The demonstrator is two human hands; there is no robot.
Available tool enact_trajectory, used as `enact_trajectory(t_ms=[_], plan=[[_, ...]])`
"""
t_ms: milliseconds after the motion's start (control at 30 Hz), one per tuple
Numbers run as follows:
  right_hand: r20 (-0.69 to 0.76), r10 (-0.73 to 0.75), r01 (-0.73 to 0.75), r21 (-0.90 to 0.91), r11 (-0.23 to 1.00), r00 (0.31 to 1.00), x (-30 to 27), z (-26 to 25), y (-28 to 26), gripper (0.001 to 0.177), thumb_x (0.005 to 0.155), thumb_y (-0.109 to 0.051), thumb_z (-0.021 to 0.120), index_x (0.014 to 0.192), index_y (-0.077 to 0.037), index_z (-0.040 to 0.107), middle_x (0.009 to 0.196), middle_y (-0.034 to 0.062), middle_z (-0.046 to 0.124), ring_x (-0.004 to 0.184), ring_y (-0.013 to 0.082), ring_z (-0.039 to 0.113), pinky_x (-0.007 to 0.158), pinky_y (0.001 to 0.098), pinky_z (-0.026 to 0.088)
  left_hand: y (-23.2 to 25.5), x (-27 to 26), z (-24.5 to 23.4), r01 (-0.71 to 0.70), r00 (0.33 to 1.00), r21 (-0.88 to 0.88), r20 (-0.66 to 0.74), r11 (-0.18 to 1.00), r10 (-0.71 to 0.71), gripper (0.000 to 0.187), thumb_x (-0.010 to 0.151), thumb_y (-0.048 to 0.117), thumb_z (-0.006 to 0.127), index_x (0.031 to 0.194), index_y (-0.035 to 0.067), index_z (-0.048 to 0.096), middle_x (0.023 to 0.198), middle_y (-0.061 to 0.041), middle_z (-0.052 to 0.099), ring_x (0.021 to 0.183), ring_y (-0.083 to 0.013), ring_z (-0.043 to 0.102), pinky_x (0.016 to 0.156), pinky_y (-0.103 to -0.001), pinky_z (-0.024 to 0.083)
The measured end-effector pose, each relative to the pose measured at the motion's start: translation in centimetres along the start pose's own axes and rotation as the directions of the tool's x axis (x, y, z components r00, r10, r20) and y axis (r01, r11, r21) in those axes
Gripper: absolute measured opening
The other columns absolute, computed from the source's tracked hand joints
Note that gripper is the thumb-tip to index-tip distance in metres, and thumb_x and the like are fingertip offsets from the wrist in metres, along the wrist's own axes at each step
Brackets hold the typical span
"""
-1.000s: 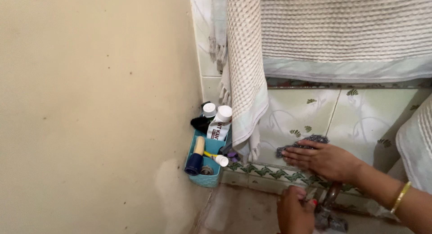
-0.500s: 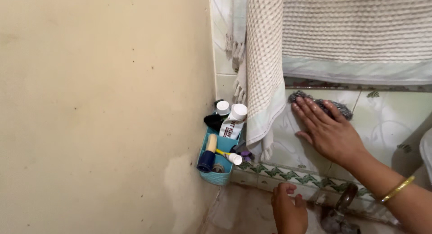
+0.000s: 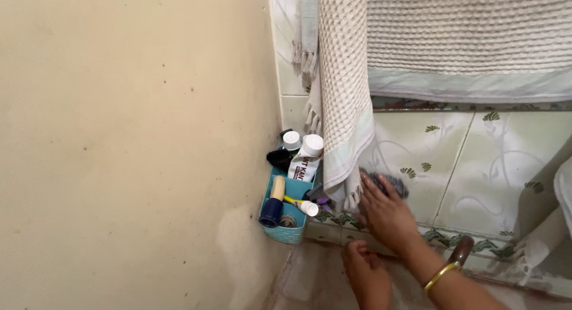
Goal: The person scrubs the bathroom countertop and the wall tiles behind the sink using a steel wool pad. They repeatedly wet the pad under the faucet and scrub the surface and grout lines.
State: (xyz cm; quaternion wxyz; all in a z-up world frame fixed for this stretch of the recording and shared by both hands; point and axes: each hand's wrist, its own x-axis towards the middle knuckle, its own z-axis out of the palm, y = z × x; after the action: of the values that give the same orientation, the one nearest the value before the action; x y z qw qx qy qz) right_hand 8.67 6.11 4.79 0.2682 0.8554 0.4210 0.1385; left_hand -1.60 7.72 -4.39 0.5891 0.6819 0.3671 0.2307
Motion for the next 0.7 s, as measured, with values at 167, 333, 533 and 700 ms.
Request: enact_trajectory(t_ms=[167,333,533,700], plan=[[-0.216,0.224,-0.141,0.344,0.928,0.95,-1.2,4.7,-5.4,0.073,0.098,-0.053,0.035,0.155,-0.008,0.034,0.167,0.0098,0.021,0.155,0.0223,0.006,0.124,0.0477,0.001,-0.9,1.1,-1.3,-0.019,0.999,-0.101,-0.035,0.995,0.015,0.027,0.089,0.003,0.063,0.114,0.008,0.058,0.121,-0.007,0.056,0.103,-0.023,0.068,0.093,-0.036,0.055],[-0.073,0.768,-0.477,0.745,0.466,0.637,-3.1,9.6,-5.1,0.092,0.09,-0.054,0.056,0.16,-0.007,0.019,0.169,0.0181,0.016,0.16,0.0322,0.009,0.128,0.0471,0.005,-2.5,2.3,-2.2,-0.093,0.993,-0.011,-0.072,0.996,0.092,0.029,0.085,0.005,0.069,0.112,0.008,0.059,0.116,-0.009,0.058,0.104,-0.0226,0.063,0.093,-0.038,0.052],[0.225,0.972,-0.279,0.94,-0.198,0.07,0.8,10.3,-4.5,0.106,0.112,-0.069,0.045,0.167,0.006,-0.005,0.173,0.0326,-0.009,0.163,0.0463,0.001,0.13,0.0618,0.004,-4.7,3.9,-2.5,0.088,0.996,0.065,0.01,0.994,-0.089,0.026,0.089,0.009,0.068,0.113,0.009,0.058,0.115,-0.009,0.055,0.101,-0.0221,0.062,0.092,-0.036,0.052],[-0.286,0.693,-0.381,0.668,0.639,0.661,1.5,11.2,-7.2,0.093,0.092,-0.064,0.05,0.156,-0.003,0.02,0.163,0.0301,0.021,0.157,0.0392,0.018,0.125,0.0568,0.01,-5.8,4.4,-1.5,0.063,0.997,-0.009,-0.035,0.998,-0.063,0.025,0.088,0.005,0.066,0.112,0.009,0.059,0.114,-0.008,0.058,0.101,-0.0205,0.063,0.092,-0.035,0.053]])
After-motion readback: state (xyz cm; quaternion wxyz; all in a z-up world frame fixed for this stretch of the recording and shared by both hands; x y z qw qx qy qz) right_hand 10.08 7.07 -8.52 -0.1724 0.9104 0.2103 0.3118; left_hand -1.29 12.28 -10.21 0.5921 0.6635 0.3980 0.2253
